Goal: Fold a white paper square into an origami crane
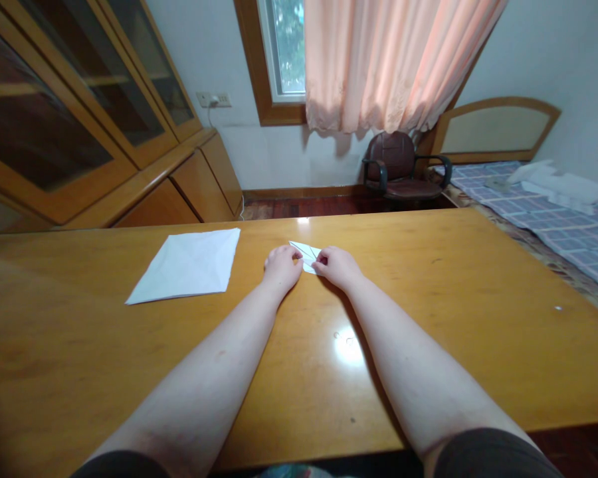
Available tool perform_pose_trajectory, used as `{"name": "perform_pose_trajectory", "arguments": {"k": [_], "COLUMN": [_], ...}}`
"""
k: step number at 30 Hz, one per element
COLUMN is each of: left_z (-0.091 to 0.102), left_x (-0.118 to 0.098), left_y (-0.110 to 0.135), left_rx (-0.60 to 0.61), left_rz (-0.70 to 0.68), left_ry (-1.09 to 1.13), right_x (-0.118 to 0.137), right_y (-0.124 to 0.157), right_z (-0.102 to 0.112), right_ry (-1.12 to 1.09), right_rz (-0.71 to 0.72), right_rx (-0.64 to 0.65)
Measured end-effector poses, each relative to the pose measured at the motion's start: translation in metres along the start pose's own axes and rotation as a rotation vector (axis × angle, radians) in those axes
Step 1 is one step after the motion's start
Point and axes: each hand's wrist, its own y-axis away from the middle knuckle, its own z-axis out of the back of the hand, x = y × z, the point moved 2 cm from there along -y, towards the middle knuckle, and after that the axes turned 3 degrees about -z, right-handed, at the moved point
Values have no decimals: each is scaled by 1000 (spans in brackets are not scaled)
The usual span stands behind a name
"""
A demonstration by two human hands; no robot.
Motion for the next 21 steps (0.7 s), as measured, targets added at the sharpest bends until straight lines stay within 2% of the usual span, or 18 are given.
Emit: {"name": "perform_pose_trajectory", "arguments": {"k": [8,14,21], "left_z": [-3,-3,-6], "left_x": [1,1,1], "left_y": [0,-1,-5], "left_rx": [-47,-74,-98], "left_rz": [14,-9,-62], "left_ry": [49,187,365], "right_x": [-8,-6,0], "right_y": [-5,-2,-1], "right_z": [-3,-4,-2], "right_ry": [-39,-131,-174], "right_rz": [64,72,47], "right_rx": [-166,-103,-88]}}
